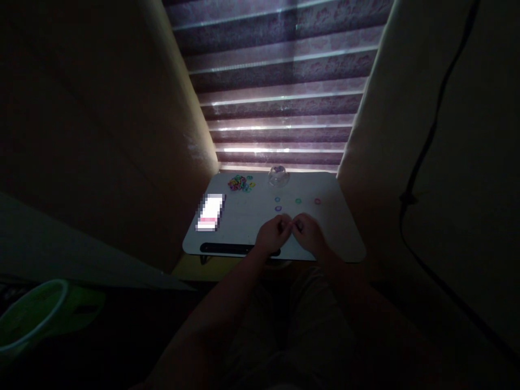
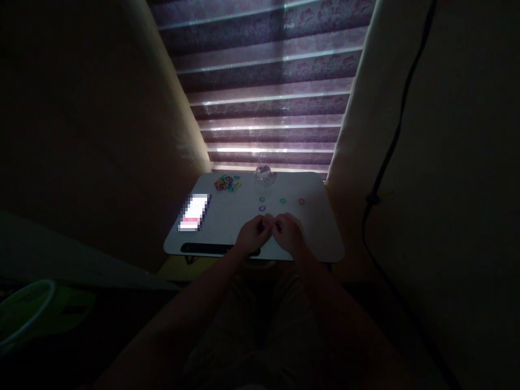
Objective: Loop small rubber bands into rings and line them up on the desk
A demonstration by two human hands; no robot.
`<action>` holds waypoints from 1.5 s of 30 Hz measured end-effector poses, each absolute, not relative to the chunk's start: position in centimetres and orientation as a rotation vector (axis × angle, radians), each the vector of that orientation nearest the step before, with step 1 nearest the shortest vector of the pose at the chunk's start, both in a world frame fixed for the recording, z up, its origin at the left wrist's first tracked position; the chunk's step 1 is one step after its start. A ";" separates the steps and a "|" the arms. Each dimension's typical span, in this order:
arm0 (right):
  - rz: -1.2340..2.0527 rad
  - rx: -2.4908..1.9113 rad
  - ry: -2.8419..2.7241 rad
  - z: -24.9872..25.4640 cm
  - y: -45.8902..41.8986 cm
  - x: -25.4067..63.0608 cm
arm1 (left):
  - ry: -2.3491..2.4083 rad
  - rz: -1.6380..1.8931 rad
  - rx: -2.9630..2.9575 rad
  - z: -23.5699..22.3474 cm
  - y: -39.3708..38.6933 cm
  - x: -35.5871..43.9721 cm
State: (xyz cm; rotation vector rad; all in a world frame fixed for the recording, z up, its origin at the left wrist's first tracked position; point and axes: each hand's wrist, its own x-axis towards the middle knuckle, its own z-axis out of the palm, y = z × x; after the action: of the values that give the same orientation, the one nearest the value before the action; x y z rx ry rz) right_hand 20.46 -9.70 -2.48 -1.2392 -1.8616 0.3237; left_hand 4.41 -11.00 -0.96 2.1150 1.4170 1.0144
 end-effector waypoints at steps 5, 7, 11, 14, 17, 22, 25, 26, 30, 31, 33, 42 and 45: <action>0.314 -1.246 -1.885 -2.7 -9.5 20.6 | 1.433 0.945 2.109 -0.7 -11.0 4.4; 0.311 -1.246 -1.886 -2.7 -9.5 20.6 | 1.473 0.919 2.095 -0.7 -11.0 4.4; 0.306 -1.236 -1.887 -2.6 -9.6 20.5 | 1.507 0.918 2.093 -0.8 -10.9 4.4; 0.318 -1.238 -1.893 -2.5 -9.7 20.5 | 1.531 0.920 2.091 -1.1 -10.8 4.3; 0.359 -1.216 -1.895 -2.4 -9.8 20.5 | 1.538 0.930 2.076 -1.3 -10.8 4.3; 0.409 -1.178 -1.909 -2.4 -9.8 20.5 | 1.527 0.953 2.060 -1.3 -10.7 4.3; 0.421 -1.187 -1.911 -2.4 -9.8 20.6 | 1.535 0.957 2.063 -1.3 -10.7 4.3; 0.420 -1.190 -1.915 -2.4 -9.7 20.6 | 1.533 0.958 2.064 -1.3 -10.8 4.3; 0.403 -1.196 -1.918 -2.6 -9.6 20.6 | 1.517 0.957 2.060 -1.2 -10.8 4.2; 0.401 -1.197 -1.915 -2.6 -9.6 20.6 | 1.521 0.949 2.057 -1.2 -10.8 4.2; 0.402 -1.202 -1.911 -2.6 -9.6 20.6 | 1.535 0.932 2.053 -1.1 -10.8 4.3; 0.397 -1.203 -1.926 -2.2 -9.8 20.6 | 1.533 0.924 2.089 -1.1 -10.8 4.3; 0.368 -1.223 -1.919 -2.1 -9.9 20.5 | 1.514 0.918 2.097 -1.0 -10.9 4.3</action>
State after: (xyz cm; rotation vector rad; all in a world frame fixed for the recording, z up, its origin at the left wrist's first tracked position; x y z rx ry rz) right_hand 20.54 -9.86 -2.12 -1.2227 -1.9190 0.3681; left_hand 4.30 -10.89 -0.97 2.0969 1.5144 0.9180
